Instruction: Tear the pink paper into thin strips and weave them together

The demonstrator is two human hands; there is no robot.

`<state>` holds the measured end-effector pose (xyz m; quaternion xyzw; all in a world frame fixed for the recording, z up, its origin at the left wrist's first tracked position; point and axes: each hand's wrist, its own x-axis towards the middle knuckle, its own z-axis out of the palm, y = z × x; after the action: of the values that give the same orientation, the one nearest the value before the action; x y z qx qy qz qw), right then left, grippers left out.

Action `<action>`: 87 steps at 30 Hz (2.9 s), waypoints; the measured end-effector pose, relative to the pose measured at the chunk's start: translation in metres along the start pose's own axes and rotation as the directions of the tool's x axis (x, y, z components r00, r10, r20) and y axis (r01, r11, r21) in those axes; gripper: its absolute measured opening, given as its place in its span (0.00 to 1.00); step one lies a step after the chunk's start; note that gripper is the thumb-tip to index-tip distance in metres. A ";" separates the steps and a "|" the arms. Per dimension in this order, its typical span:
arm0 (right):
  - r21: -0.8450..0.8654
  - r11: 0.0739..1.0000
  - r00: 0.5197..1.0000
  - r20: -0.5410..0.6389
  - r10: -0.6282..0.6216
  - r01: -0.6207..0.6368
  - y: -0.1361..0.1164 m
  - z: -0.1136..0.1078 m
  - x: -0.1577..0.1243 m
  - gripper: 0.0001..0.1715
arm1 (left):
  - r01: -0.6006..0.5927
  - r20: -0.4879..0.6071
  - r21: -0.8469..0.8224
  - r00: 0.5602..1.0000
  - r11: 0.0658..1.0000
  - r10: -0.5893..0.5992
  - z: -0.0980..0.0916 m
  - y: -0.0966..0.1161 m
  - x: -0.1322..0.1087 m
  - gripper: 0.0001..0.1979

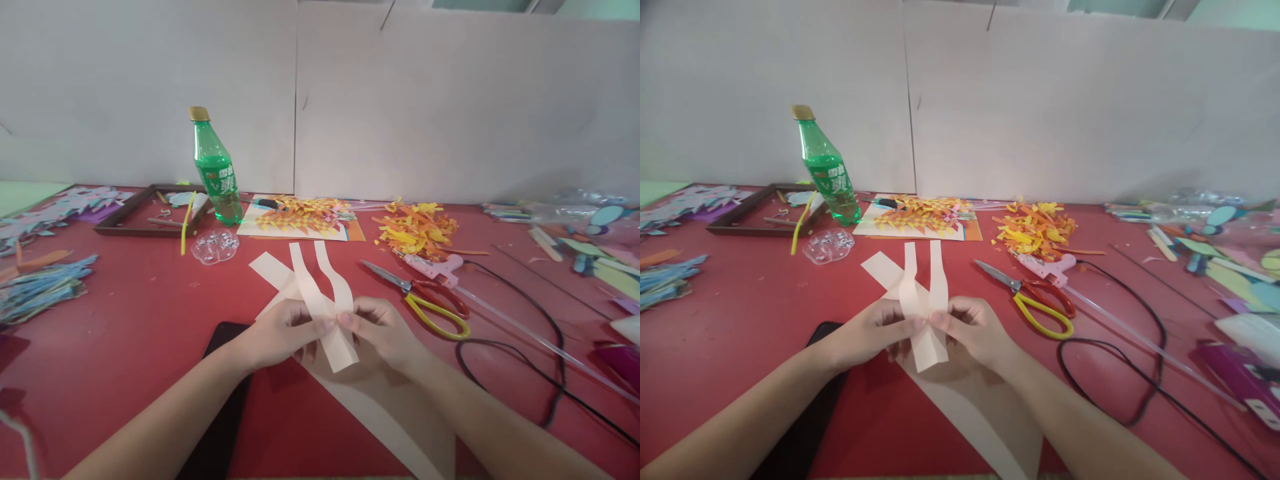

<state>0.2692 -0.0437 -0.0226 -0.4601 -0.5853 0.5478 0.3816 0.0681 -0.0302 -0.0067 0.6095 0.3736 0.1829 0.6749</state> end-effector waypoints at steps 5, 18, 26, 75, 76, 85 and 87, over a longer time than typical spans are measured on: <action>0.076 0.997 1.000 0.008 0.021 -0.021 0.004 0.000 0.000 0.21 | 0.000 0.110 0.021 0.994 1.000 -0.002 0.002 0.001 -0.001 0.18; 0.089 0.995 0.996 0.086 0.026 -0.034 0.003 0.003 0.000 0.20 | -0.036 0.054 0.057 0.998 0.998 0.033 0.001 0.004 -0.002 0.16; 0.058 0.998 0.999 0.040 0.031 -0.033 0.002 0.003 -0.001 0.22 | -0.034 0.017 0.039 0.999 0.999 0.033 0.001 0.003 0.000 0.16; 0.075 0.997 0.995 0.102 -0.005 -0.003 0.001 0.003 0.001 0.16 | -0.148 -0.079 0.046 0.985 0.988 0.152 0.001 0.005 -0.001 0.12; 0.066 0.998 0.995 0.095 -0.006 0.000 0.000 0.002 0.000 0.16 | -0.145 -0.088 0.045 0.985 0.988 0.149 0.001 0.006 -0.001 0.12; 0.067 0.995 0.997 -0.030 -0.077 0.078 0.000 -0.002 0.001 0.18 | -0.025 -0.082 0.123 0.996 0.992 0.036 0.003 0.006 -0.003 0.14; 0.098 0.992 0.996 -0.031 -0.080 0.082 0.001 -0.001 0.001 0.18 | 0.050 -0.085 0.142 0.996 0.989 -0.038 0.003 0.004 -0.004 0.18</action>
<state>0.2705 -0.0427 -0.0233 -0.4238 -0.5704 0.5541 0.4337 0.0691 -0.0340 -0.0016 0.6399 0.4267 0.1654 0.6173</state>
